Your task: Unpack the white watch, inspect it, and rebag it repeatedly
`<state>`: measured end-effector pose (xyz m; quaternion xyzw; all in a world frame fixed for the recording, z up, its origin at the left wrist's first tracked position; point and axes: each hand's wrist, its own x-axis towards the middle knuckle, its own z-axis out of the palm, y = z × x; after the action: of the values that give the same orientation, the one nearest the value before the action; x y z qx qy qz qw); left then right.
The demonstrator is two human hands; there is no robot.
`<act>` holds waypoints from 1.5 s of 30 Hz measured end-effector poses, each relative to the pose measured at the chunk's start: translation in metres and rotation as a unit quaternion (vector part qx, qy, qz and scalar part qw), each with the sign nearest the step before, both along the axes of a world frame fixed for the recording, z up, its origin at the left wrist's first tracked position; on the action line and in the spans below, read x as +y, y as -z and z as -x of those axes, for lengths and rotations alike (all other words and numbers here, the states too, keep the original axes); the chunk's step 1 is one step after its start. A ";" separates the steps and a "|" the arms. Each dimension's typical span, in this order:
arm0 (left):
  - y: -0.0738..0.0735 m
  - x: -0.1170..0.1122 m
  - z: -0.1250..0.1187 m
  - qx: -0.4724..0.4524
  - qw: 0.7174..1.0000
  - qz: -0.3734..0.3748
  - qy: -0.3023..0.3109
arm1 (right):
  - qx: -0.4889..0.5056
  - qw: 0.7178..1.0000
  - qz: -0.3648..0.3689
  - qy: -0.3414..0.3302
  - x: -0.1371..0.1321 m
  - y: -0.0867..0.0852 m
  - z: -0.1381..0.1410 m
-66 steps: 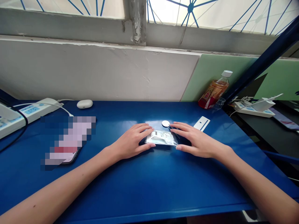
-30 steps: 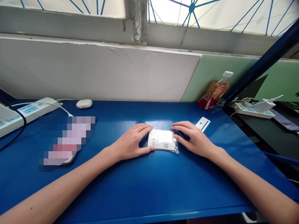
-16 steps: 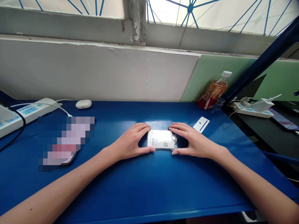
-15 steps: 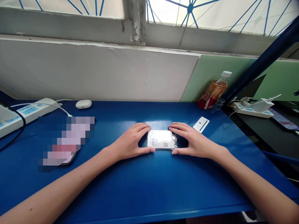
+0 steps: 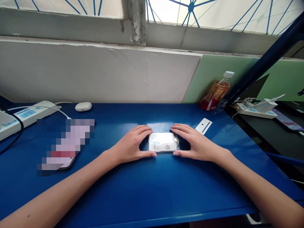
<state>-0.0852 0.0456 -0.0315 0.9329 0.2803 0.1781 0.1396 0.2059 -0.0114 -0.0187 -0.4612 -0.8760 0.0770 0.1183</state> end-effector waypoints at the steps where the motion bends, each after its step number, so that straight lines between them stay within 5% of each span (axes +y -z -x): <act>1: 0.000 0.000 0.000 0.001 1.000 0.000 0.000 | 0.003 1.000 -0.004 0.001 0.000 0.000 0.000; 40: 0.001 -0.001 0.000 0.015 0.999 0.005 -0.038 | 0.003 1.000 -0.012 -0.009 0.000 -0.001 0.000; 45: -0.001 -0.002 0.000 0.052 0.999 -0.001 -0.001 | 0.006 1.000 -0.018 -0.019 -0.001 0.001 0.000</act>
<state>-0.0850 0.0432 -0.0300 0.9408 0.2879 0.1292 0.1239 0.2059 -0.0123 -0.0193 -0.4416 -0.8853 0.0664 0.1299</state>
